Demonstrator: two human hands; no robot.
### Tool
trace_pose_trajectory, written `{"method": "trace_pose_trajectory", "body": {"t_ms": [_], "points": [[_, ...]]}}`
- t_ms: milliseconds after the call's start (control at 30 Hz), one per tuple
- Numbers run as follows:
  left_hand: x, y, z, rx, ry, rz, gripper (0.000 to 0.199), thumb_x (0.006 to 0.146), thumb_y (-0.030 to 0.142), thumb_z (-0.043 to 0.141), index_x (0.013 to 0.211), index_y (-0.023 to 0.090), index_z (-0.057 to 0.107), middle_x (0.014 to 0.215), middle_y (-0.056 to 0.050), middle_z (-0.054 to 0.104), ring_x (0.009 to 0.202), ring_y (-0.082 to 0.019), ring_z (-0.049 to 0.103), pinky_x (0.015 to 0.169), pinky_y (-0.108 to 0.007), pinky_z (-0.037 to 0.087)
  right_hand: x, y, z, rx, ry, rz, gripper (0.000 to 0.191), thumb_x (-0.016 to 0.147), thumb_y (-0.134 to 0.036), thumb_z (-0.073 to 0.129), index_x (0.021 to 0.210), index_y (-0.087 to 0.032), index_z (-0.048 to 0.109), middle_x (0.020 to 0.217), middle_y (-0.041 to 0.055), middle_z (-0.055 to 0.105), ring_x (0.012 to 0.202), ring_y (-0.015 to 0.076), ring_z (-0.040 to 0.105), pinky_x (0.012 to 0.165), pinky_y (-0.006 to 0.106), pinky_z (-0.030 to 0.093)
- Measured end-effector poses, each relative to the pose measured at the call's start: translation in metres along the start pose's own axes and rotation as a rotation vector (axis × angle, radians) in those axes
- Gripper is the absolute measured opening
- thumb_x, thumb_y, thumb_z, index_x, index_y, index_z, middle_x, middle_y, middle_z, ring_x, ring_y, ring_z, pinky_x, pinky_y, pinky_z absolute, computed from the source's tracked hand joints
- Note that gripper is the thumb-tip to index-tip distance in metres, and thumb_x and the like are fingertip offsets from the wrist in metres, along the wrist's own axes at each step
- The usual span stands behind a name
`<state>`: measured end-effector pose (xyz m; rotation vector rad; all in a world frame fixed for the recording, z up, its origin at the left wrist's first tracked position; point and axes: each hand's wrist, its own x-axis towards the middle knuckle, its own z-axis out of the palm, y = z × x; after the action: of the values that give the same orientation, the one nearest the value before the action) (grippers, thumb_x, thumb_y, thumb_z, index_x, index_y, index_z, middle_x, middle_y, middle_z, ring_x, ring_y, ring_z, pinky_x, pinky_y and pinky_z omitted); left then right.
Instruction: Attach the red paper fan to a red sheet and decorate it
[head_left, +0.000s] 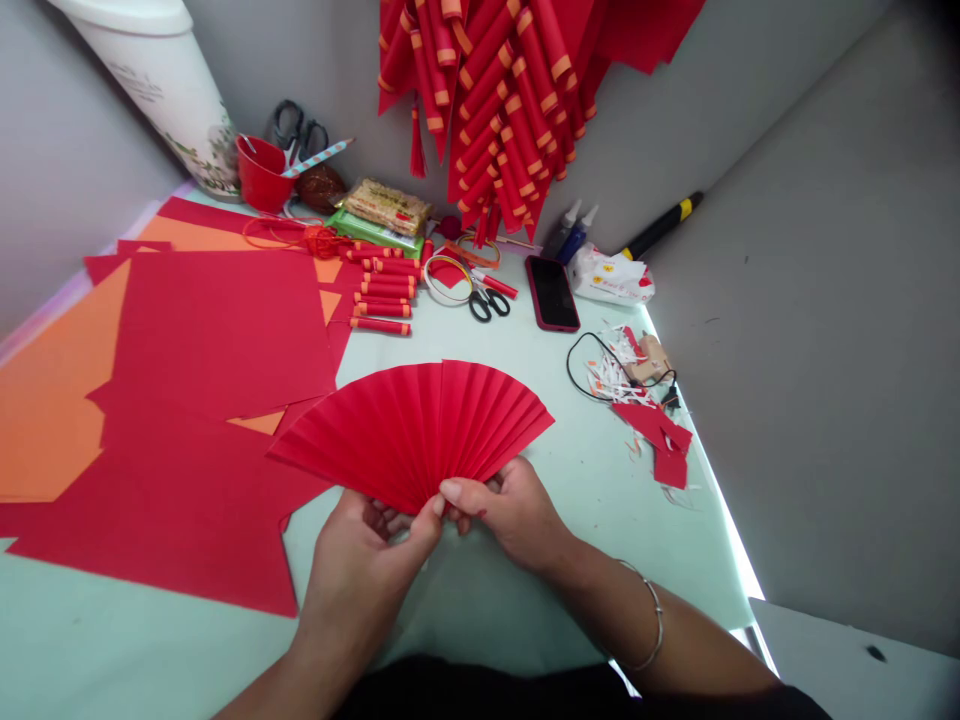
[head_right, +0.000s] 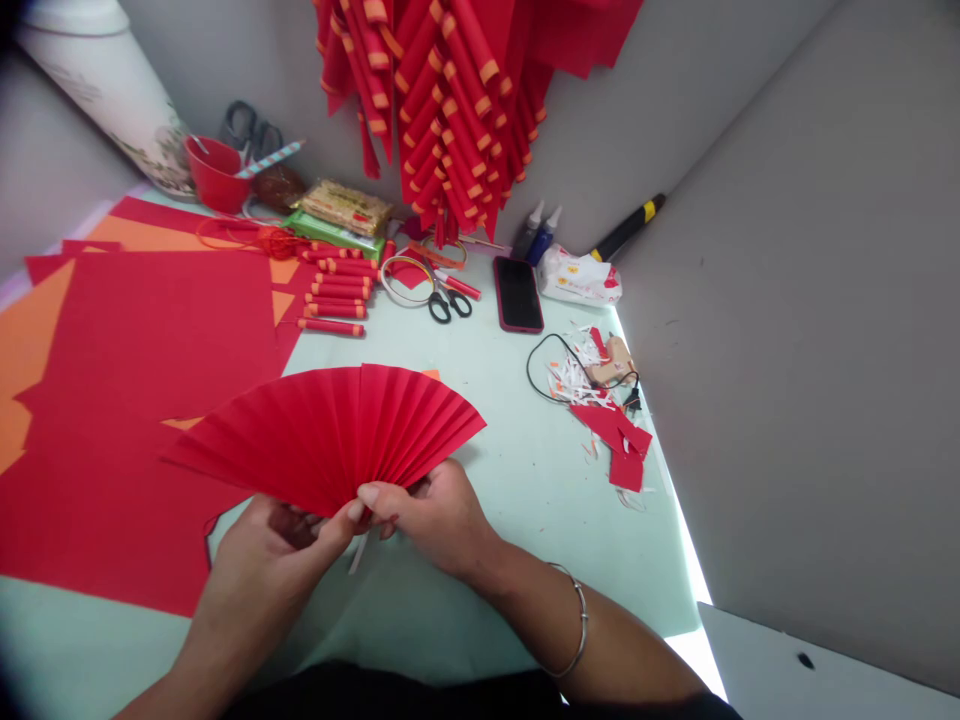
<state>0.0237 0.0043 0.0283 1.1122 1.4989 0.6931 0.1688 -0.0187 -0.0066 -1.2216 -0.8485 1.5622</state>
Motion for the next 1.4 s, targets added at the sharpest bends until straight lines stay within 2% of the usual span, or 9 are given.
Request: {"method": "trace_pose_trajectory", "body": {"t_ms": [167,300,467,633,800,900,1033,1200,1400], "points": [[0.001,-0.005,0.004,-0.106,-0.023,-0.001,0.032,0.058,0.039,0.079,0.076,0.023,0.058,0.057,0.000,0.067,0.055,-0.021,0.064,0.051,-0.029,0.048,-0.002,0.000,0.004,-0.053,0.073,-0.002,0.023,0.077,-0.034,0.070,0.065,-0.016,0.065,0.057,-0.0007,0.060,0.053,0.0105,0.056,0.052,0.022,0.047],[0.002,-0.013,0.007,-0.238,-0.070,-0.018,0.039,0.060,0.034,0.081,0.085,0.024,0.053,0.067,0.001,0.070,0.066,-0.023,0.071,0.064,-0.030,0.057,-0.003,0.003,0.007,-0.074,0.127,-0.015,0.024,0.075,-0.035,0.071,0.062,-0.016,0.064,0.056,-0.0010,0.060,0.054,0.0110,0.057,0.053,0.022,0.049],[0.004,-0.022,0.006,-0.344,-0.106,-0.011,0.053,0.061,0.026,0.083,0.099,0.026,0.045,0.084,0.001,0.073,0.081,-0.022,0.073,0.072,-0.029,0.059,-0.003,0.003,0.011,-0.053,0.163,-0.027,0.021,0.073,-0.033,0.072,0.061,-0.017,0.064,0.057,-0.0010,0.060,0.055,0.0124,0.059,0.057,0.025,0.052],[0.004,-0.020,0.006,-0.350,-0.168,-0.037,0.052,0.064,0.026,0.081,0.092,0.027,0.038,0.076,0.006,0.066,0.070,-0.019,0.069,0.066,-0.029,0.057,-0.004,0.001,0.012,-0.088,0.191,-0.064,0.024,0.074,-0.032,0.070,0.058,-0.017,0.060,0.055,-0.0016,0.058,0.054,0.0112,0.056,0.055,0.023,0.051],[0.005,-0.022,0.007,-0.268,-0.138,-0.027,0.054,0.066,0.029,0.080,0.082,0.028,0.028,0.066,0.008,0.059,0.065,-0.018,0.066,0.061,-0.028,0.053,-0.006,0.005,0.011,-0.129,0.207,-0.059,0.025,0.075,-0.033,0.070,0.059,-0.017,0.059,0.056,-0.0013,0.057,0.053,0.0108,0.054,0.053,0.023,0.048],[0.005,-0.025,0.006,-0.202,-0.119,0.008,0.053,0.066,0.029,0.079,0.080,0.028,0.029,0.065,0.009,0.057,0.063,-0.016,0.064,0.057,-0.026,0.050,-0.006,0.006,0.011,-0.135,0.212,-0.081,0.022,0.075,-0.032,0.071,0.062,-0.017,0.061,0.058,-0.0012,0.059,0.054,0.0104,0.054,0.053,0.022,0.049],[0.004,-0.026,0.005,-0.260,-0.102,0.005,0.053,0.063,0.027,0.081,0.080,0.028,0.031,0.059,0.011,0.051,0.060,-0.016,0.063,0.059,-0.026,0.051,-0.007,0.005,0.012,-0.141,0.204,-0.092,0.023,0.075,-0.030,0.070,0.059,-0.017,0.061,0.056,-0.0013,0.058,0.053,0.0104,0.055,0.053,0.022,0.049],[0.003,-0.024,0.007,-0.320,-0.130,-0.005,0.051,0.064,0.029,0.080,0.088,0.027,0.036,0.073,0.007,0.065,0.069,-0.019,0.069,0.067,-0.031,0.056,-0.006,0.003,0.013,-0.139,0.196,-0.090,0.022,0.075,-0.030,0.069,0.059,-0.017,0.061,0.055,-0.0009,0.059,0.054,0.0107,0.055,0.053,0.022,0.049],[0.005,-0.021,0.009,-0.347,-0.153,-0.016,0.057,0.058,0.025,0.082,0.098,0.025,0.042,0.087,0.002,0.069,0.081,-0.022,0.071,0.074,-0.032,0.057,-0.005,0.003,0.012,-0.120,0.204,-0.062,0.022,0.073,-0.030,0.070,0.059,-0.016,0.061,0.055,-0.0012,0.059,0.053,0.0100,0.055,0.054,0.021,0.050]]}}
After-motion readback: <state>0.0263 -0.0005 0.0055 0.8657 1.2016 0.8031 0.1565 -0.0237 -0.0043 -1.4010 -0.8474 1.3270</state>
